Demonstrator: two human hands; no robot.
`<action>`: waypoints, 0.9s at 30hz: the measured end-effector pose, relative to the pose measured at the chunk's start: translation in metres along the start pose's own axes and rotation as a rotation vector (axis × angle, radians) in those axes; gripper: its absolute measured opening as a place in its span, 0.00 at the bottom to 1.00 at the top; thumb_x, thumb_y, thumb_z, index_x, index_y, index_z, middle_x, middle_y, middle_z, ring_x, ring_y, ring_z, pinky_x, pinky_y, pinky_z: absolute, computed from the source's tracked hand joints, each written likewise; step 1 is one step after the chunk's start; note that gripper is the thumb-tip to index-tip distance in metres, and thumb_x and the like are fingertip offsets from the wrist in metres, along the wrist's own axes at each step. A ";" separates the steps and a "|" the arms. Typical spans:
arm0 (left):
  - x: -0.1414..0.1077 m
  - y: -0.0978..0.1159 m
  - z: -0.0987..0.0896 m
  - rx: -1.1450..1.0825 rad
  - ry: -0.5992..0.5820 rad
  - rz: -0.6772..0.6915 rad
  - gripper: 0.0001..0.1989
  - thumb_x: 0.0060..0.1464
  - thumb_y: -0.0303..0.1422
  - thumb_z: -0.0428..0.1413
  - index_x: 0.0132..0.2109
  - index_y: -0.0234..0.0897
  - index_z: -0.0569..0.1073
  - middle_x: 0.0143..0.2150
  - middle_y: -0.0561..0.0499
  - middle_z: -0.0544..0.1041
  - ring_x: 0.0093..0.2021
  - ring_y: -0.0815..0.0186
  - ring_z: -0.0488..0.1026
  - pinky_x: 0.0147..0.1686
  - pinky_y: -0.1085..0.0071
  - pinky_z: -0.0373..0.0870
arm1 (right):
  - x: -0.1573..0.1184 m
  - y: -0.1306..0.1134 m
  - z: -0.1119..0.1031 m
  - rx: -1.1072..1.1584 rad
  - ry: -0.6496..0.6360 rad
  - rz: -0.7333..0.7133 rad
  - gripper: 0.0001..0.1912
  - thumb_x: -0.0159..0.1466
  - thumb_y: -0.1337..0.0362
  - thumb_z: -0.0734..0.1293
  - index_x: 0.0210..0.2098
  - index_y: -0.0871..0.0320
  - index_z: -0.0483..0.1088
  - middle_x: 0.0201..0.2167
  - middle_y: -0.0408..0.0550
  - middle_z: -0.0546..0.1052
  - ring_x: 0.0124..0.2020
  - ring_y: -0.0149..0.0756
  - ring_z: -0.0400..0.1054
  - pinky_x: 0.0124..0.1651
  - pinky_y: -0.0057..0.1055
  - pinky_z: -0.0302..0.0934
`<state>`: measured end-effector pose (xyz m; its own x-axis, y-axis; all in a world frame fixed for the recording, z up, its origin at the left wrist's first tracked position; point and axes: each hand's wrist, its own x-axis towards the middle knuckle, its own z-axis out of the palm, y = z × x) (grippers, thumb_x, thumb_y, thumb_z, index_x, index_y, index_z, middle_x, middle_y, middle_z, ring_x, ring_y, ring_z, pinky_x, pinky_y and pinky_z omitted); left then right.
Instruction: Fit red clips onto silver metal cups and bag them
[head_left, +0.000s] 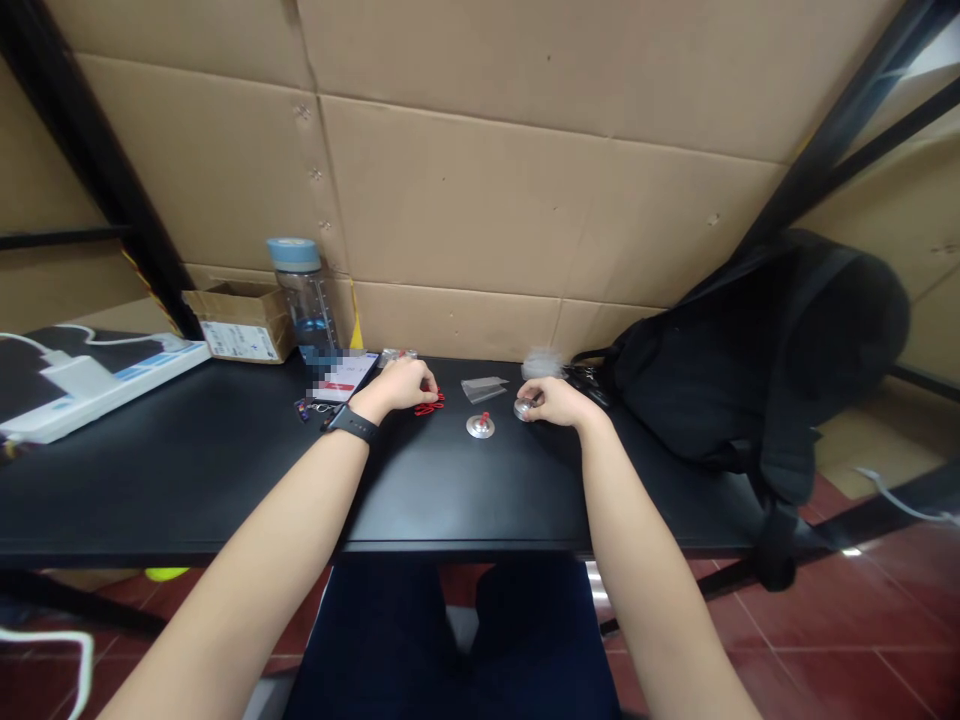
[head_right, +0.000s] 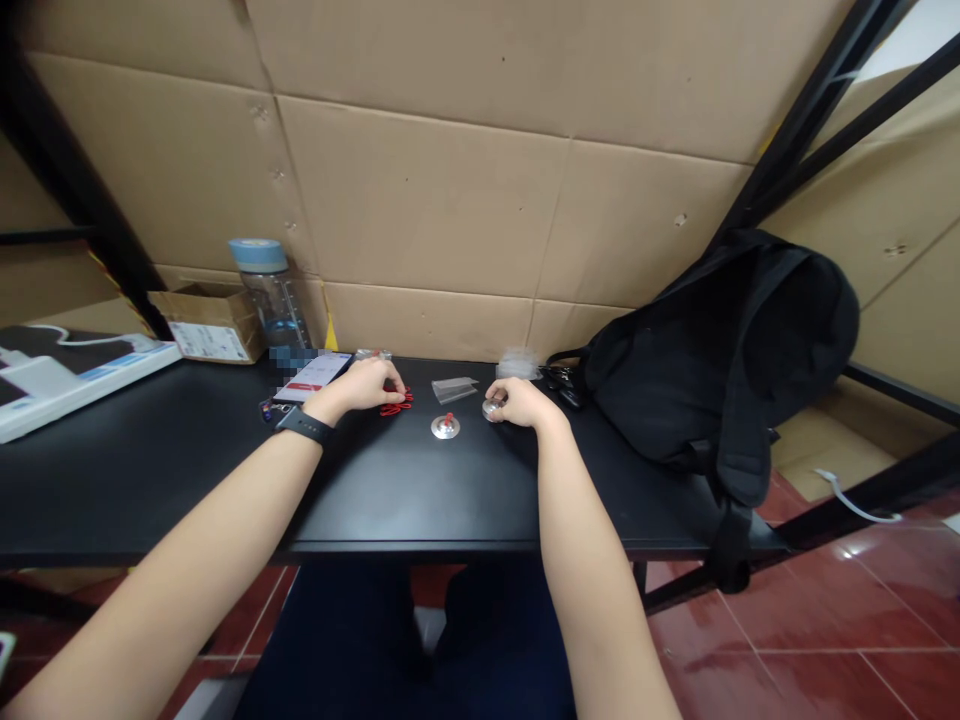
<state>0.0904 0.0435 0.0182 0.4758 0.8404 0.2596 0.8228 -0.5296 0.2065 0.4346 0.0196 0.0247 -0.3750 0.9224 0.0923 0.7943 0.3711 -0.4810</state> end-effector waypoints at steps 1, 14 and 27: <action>0.000 0.001 0.000 0.005 -0.016 -0.010 0.05 0.48 0.35 0.62 0.32 0.45 0.84 0.35 0.51 0.85 0.37 0.58 0.80 0.42 0.67 0.71 | 0.000 -0.001 0.000 0.003 -0.001 -0.001 0.18 0.50 0.69 0.76 0.41 0.56 0.79 0.38 0.45 0.82 0.33 0.34 0.74 0.38 0.28 0.65; 0.001 0.014 0.014 0.070 0.029 -0.078 0.04 0.48 0.31 0.61 0.31 0.41 0.82 0.36 0.45 0.83 0.39 0.54 0.78 0.45 0.62 0.71 | 0.001 -0.008 -0.002 0.125 0.171 -0.048 0.21 0.52 0.67 0.77 0.46 0.57 0.77 0.40 0.49 0.83 0.40 0.38 0.76 0.47 0.34 0.69; 0.002 0.039 0.002 -0.161 0.273 -0.039 0.07 0.63 0.36 0.55 0.43 0.42 0.77 0.43 0.50 0.83 0.46 0.56 0.77 0.52 0.58 0.64 | 0.002 -0.048 0.009 0.269 0.452 -0.250 0.21 0.54 0.64 0.71 0.48 0.54 0.75 0.47 0.48 0.81 0.44 0.41 0.75 0.44 0.34 0.69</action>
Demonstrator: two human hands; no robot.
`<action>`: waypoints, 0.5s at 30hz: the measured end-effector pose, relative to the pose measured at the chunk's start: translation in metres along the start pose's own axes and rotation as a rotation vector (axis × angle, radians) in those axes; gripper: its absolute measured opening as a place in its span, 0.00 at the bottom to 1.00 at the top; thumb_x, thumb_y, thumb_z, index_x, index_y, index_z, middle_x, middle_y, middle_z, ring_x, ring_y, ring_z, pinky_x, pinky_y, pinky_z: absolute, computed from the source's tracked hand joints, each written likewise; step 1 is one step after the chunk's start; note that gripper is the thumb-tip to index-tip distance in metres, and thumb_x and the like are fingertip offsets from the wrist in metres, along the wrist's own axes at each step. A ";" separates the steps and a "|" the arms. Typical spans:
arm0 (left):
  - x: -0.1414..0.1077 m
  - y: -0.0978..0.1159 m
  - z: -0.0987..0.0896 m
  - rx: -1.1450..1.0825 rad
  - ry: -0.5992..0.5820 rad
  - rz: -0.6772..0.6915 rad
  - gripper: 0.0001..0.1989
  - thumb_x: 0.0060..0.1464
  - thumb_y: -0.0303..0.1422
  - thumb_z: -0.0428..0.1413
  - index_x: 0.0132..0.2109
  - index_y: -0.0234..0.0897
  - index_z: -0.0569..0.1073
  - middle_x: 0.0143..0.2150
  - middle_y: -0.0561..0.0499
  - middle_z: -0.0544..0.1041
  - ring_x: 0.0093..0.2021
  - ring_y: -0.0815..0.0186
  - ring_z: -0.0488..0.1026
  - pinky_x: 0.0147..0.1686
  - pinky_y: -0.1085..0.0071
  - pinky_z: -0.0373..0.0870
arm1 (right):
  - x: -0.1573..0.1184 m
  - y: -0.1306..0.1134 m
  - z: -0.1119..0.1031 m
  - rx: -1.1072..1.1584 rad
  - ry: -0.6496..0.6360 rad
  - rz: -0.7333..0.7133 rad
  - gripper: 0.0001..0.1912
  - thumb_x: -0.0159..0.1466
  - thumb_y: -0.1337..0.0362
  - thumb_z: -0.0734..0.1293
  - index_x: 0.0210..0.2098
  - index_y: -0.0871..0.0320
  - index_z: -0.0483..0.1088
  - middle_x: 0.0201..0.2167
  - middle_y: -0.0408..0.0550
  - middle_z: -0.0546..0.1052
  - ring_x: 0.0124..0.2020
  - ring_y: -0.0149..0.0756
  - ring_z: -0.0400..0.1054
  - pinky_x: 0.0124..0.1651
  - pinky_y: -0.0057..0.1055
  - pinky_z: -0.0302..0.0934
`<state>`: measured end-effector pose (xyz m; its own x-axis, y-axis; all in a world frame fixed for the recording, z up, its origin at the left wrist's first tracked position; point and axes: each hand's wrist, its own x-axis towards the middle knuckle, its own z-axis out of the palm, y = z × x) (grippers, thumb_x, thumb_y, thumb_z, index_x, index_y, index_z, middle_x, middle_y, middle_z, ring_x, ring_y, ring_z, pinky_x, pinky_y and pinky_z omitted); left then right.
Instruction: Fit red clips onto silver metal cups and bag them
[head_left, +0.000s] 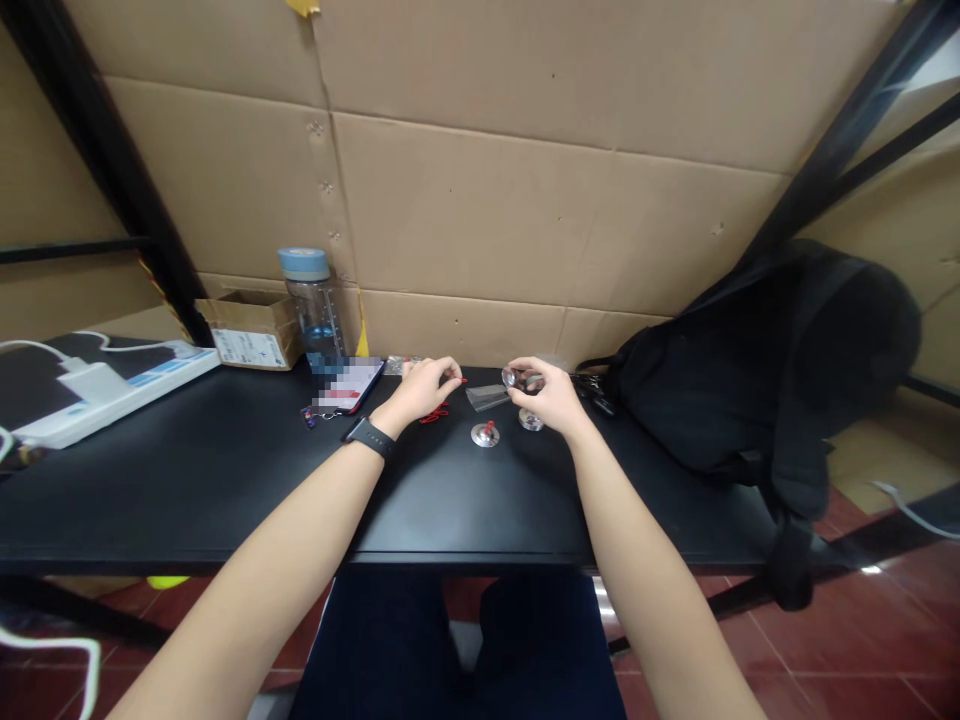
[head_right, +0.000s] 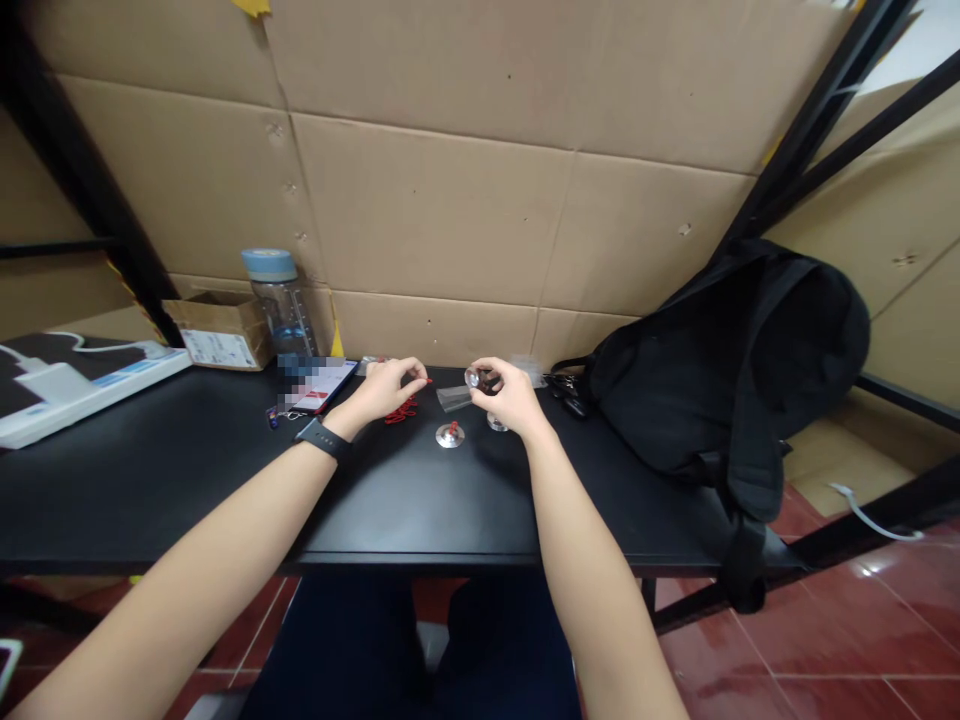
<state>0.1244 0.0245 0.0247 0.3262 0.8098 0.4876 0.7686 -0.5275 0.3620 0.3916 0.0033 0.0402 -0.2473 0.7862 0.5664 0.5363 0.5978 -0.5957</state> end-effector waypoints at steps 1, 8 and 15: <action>0.000 0.005 -0.002 -0.034 0.009 0.003 0.07 0.63 0.37 0.56 0.42 0.42 0.78 0.43 0.51 0.83 0.46 0.57 0.78 0.52 0.59 0.64 | 0.000 -0.003 0.005 0.013 0.010 -0.015 0.21 0.54 0.64 0.71 0.48 0.54 0.75 0.47 0.48 0.81 0.44 0.41 0.75 0.43 0.33 0.68; -0.001 0.020 -0.003 -0.225 0.164 0.022 0.09 0.58 0.40 0.63 0.44 0.44 0.81 0.43 0.52 0.84 0.47 0.58 0.78 0.54 0.61 0.68 | -0.001 -0.011 0.028 0.154 0.031 -0.024 0.23 0.54 0.64 0.71 0.50 0.54 0.72 0.48 0.49 0.80 0.46 0.41 0.76 0.41 0.31 0.69; -0.002 0.035 0.000 -0.306 0.177 0.021 0.07 0.60 0.39 0.61 0.41 0.43 0.82 0.44 0.50 0.83 0.51 0.56 0.76 0.57 0.58 0.68 | -0.001 -0.014 0.030 0.390 0.025 0.026 0.28 0.54 0.62 0.73 0.54 0.53 0.68 0.56 0.54 0.76 0.51 0.42 0.76 0.44 0.32 0.70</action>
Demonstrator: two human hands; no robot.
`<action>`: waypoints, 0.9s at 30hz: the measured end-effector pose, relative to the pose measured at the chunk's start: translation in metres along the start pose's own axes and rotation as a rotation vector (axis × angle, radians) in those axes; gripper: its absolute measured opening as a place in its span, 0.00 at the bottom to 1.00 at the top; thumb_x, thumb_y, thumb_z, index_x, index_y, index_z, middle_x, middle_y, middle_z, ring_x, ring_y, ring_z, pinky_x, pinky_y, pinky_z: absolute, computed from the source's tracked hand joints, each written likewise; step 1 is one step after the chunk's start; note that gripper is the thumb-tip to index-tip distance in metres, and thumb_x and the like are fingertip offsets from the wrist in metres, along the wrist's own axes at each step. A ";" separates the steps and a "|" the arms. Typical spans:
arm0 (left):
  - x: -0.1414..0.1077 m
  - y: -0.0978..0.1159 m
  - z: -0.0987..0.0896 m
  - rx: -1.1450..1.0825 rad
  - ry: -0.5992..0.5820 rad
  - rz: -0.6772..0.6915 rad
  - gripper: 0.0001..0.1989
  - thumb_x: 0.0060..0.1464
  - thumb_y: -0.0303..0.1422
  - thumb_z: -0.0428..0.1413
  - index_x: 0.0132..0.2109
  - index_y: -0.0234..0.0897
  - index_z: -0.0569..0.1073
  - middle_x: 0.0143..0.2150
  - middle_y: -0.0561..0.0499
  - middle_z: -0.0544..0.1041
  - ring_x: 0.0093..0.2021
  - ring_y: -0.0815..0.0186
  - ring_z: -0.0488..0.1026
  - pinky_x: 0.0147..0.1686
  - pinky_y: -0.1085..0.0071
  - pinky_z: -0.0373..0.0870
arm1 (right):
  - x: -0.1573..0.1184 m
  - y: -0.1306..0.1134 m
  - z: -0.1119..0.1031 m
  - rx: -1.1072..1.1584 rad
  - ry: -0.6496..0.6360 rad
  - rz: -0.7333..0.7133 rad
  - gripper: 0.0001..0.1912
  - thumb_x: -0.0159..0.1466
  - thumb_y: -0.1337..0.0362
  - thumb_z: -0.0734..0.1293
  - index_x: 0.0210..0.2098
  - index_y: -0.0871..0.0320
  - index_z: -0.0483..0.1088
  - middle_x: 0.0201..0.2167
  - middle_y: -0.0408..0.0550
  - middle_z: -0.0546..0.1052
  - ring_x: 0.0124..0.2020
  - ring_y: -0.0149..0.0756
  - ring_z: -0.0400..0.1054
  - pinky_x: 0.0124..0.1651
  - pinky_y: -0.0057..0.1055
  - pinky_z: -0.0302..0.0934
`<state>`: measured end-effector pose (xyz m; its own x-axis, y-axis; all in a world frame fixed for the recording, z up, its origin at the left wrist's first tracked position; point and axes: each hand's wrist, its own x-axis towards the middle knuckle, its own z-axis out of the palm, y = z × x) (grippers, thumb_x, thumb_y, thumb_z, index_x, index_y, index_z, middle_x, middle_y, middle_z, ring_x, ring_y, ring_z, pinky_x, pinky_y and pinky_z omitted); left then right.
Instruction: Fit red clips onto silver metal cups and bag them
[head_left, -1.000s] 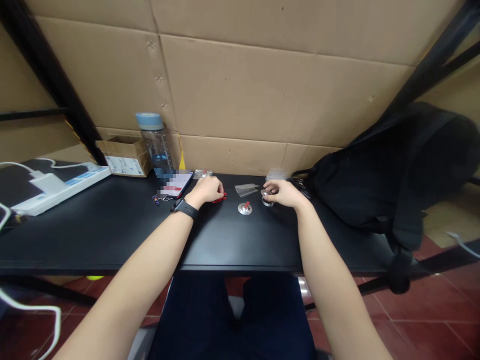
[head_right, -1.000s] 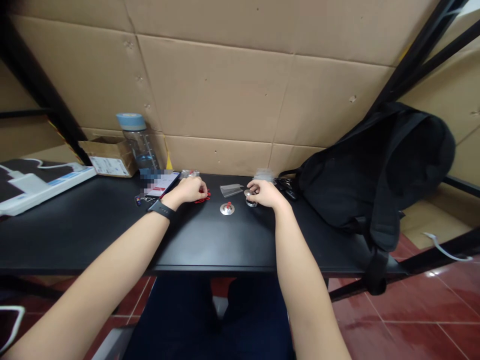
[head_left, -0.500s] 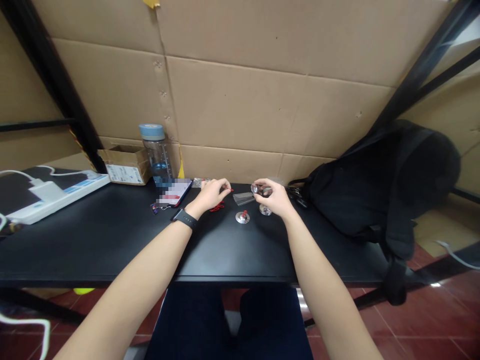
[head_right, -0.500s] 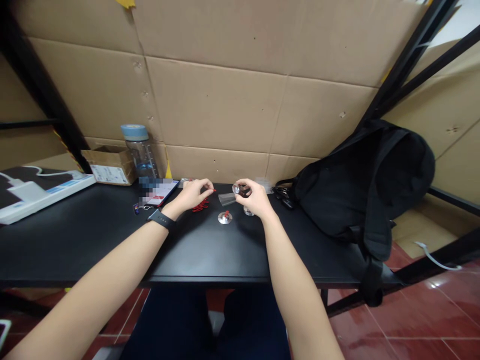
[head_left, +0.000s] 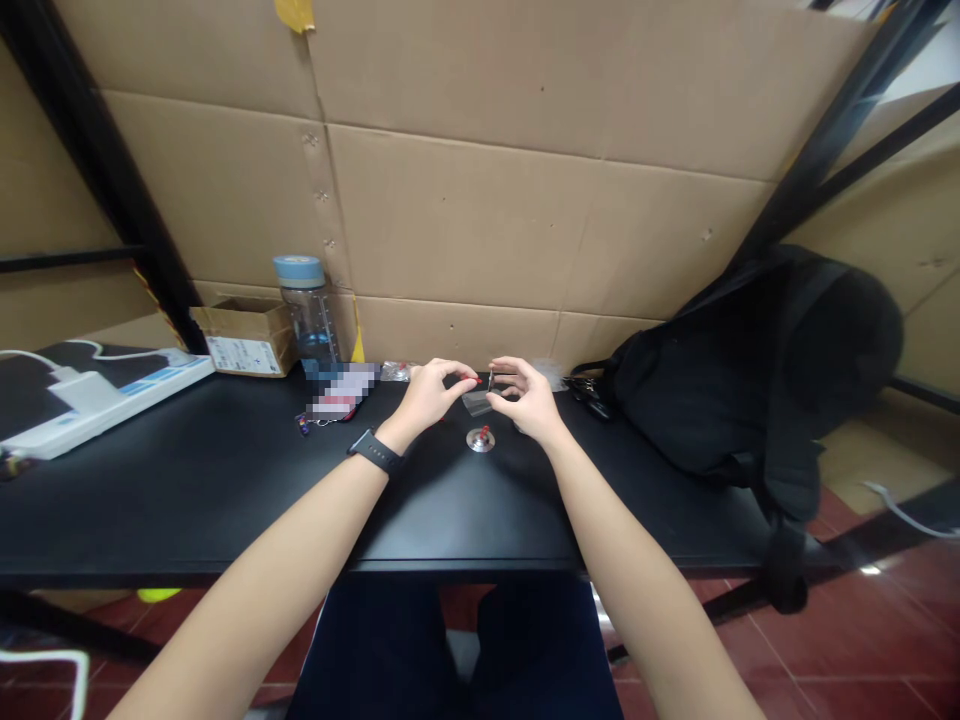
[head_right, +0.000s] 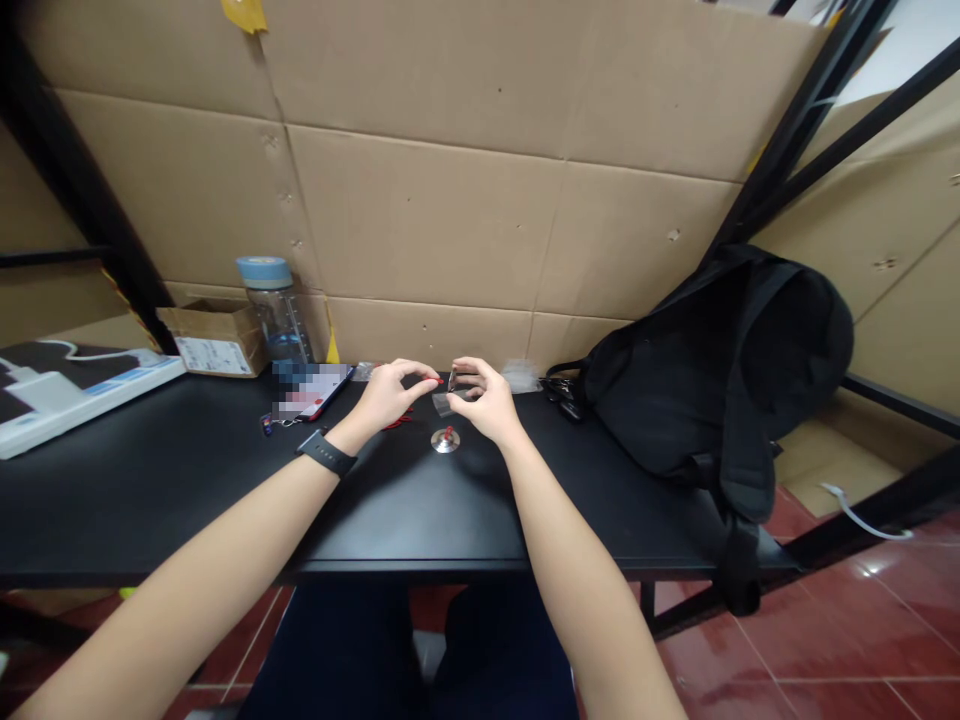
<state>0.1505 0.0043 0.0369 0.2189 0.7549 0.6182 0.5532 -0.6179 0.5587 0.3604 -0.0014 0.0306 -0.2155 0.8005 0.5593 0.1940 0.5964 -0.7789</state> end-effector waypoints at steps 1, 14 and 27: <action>0.000 0.002 0.001 -0.016 0.000 0.009 0.08 0.61 0.39 0.60 0.42 0.43 0.81 0.46 0.49 0.83 0.51 0.56 0.76 0.57 0.58 0.68 | 0.000 -0.001 0.000 0.026 -0.007 -0.010 0.28 0.55 0.61 0.74 0.54 0.53 0.67 0.56 0.54 0.76 0.52 0.43 0.76 0.46 0.33 0.71; -0.004 0.016 0.013 -0.033 0.116 0.040 0.07 0.64 0.37 0.56 0.42 0.41 0.77 0.55 0.45 0.72 0.59 0.56 0.69 0.62 0.56 0.64 | -0.004 -0.013 0.007 0.091 -0.040 -0.050 0.27 0.56 0.59 0.75 0.54 0.51 0.67 0.57 0.52 0.76 0.55 0.43 0.74 0.53 0.37 0.70; -0.006 0.021 0.010 0.083 0.077 0.086 0.05 0.63 0.34 0.57 0.40 0.41 0.77 0.54 0.46 0.72 0.57 0.55 0.68 0.59 0.54 0.62 | -0.002 -0.007 0.008 0.190 -0.012 -0.024 0.27 0.54 0.57 0.78 0.51 0.52 0.70 0.55 0.51 0.76 0.53 0.44 0.75 0.50 0.36 0.71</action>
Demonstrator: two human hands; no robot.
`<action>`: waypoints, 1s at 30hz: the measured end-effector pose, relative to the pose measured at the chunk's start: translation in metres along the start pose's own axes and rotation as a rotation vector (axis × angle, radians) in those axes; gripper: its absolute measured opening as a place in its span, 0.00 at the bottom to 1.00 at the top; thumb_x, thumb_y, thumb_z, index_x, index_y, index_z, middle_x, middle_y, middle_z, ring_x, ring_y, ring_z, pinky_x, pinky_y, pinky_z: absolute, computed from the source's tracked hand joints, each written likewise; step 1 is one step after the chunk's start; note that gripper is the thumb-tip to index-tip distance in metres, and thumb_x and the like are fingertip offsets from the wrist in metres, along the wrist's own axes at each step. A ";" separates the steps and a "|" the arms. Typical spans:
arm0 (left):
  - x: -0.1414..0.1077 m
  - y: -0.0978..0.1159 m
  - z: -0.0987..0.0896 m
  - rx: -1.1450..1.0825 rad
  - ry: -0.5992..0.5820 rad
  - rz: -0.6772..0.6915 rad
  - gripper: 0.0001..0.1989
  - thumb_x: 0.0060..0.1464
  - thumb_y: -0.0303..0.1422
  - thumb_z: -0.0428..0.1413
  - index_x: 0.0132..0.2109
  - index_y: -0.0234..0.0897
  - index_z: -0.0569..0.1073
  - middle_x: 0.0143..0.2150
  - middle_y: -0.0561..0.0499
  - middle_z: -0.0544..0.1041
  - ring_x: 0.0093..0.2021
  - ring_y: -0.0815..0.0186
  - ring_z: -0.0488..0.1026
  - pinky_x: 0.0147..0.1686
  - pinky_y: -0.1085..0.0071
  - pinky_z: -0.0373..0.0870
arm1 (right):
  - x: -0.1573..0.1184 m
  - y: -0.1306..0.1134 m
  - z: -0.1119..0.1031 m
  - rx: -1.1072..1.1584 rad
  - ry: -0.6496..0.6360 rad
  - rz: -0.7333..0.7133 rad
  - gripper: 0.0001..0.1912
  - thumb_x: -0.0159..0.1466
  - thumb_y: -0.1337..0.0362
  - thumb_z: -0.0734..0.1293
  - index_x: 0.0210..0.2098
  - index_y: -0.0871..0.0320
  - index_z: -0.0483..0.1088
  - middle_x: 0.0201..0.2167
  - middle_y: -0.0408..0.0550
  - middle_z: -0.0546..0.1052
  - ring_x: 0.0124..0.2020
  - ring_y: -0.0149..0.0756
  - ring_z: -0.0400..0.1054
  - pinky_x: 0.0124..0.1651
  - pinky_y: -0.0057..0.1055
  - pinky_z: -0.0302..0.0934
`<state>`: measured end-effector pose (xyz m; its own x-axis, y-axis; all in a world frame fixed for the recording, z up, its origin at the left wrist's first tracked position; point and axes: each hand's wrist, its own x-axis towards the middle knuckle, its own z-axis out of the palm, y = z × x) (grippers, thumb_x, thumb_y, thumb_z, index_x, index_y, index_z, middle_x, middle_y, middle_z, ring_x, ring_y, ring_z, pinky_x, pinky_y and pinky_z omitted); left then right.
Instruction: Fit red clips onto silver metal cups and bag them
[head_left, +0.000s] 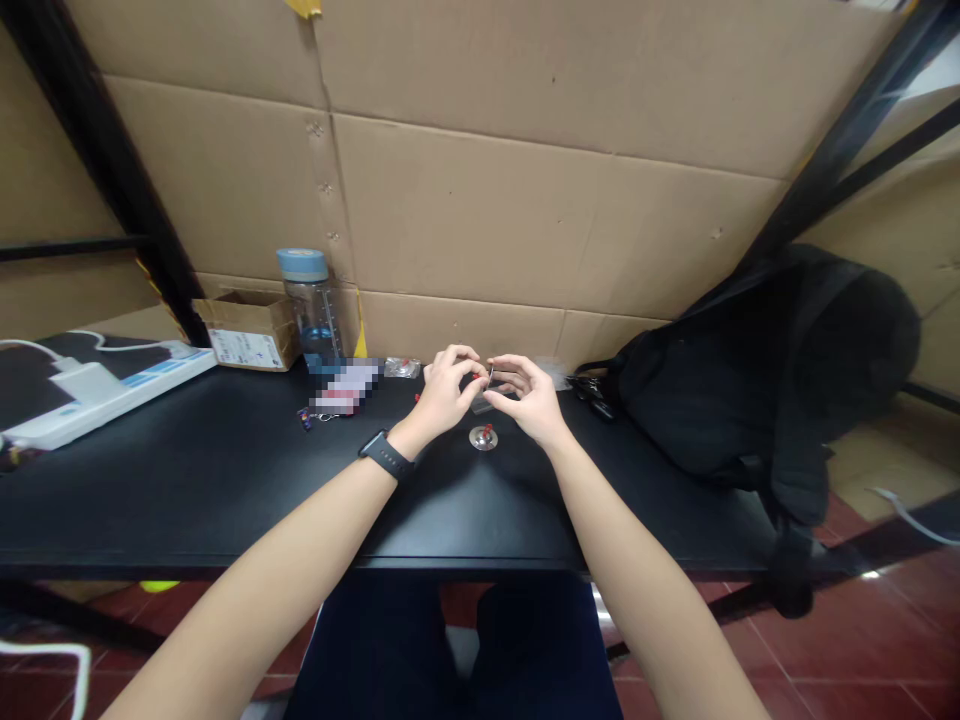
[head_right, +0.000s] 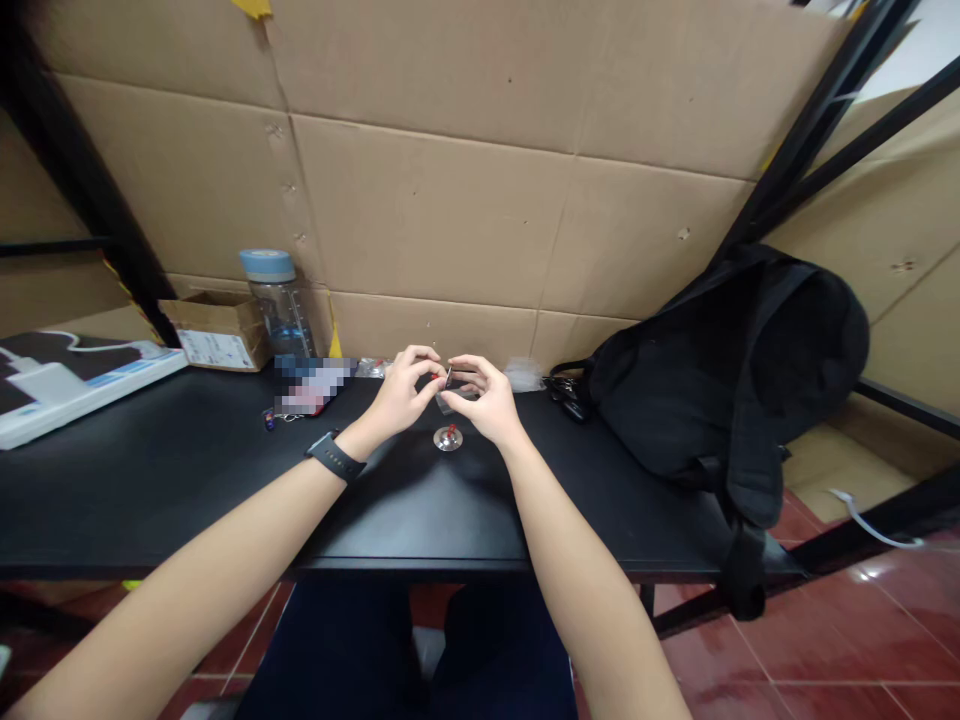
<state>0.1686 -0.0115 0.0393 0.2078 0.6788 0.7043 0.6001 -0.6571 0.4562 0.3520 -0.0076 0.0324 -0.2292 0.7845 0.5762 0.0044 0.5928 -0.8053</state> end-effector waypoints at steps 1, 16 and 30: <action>0.000 0.000 0.000 0.008 -0.005 0.003 0.05 0.63 0.33 0.56 0.40 0.41 0.77 0.54 0.46 0.72 0.57 0.55 0.68 0.59 0.54 0.62 | 0.000 0.000 0.000 0.008 0.002 -0.002 0.27 0.54 0.57 0.78 0.51 0.52 0.70 0.54 0.52 0.76 0.53 0.44 0.75 0.50 0.36 0.72; 0.001 0.002 -0.005 0.093 0.061 0.072 0.03 0.62 0.31 0.58 0.40 0.41 0.77 0.53 0.46 0.71 0.57 0.56 0.68 0.56 0.56 0.61 | -0.002 -0.002 0.004 0.153 0.006 0.061 0.28 0.52 0.58 0.80 0.49 0.51 0.69 0.55 0.52 0.76 0.52 0.43 0.76 0.53 0.40 0.72; 0.001 0.004 -0.007 0.112 0.137 0.096 0.03 0.63 0.32 0.59 0.41 0.41 0.78 0.54 0.47 0.71 0.56 0.57 0.68 0.56 0.57 0.60 | 0.002 0.004 0.004 0.061 0.024 0.144 0.17 0.61 0.48 0.73 0.37 0.55 0.76 0.49 0.51 0.80 0.49 0.42 0.75 0.54 0.39 0.70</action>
<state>0.1659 -0.0159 0.0458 0.1651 0.5589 0.8126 0.6669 -0.6703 0.3255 0.3480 -0.0046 0.0297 -0.2069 0.8652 0.4568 -0.0234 0.4624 -0.8864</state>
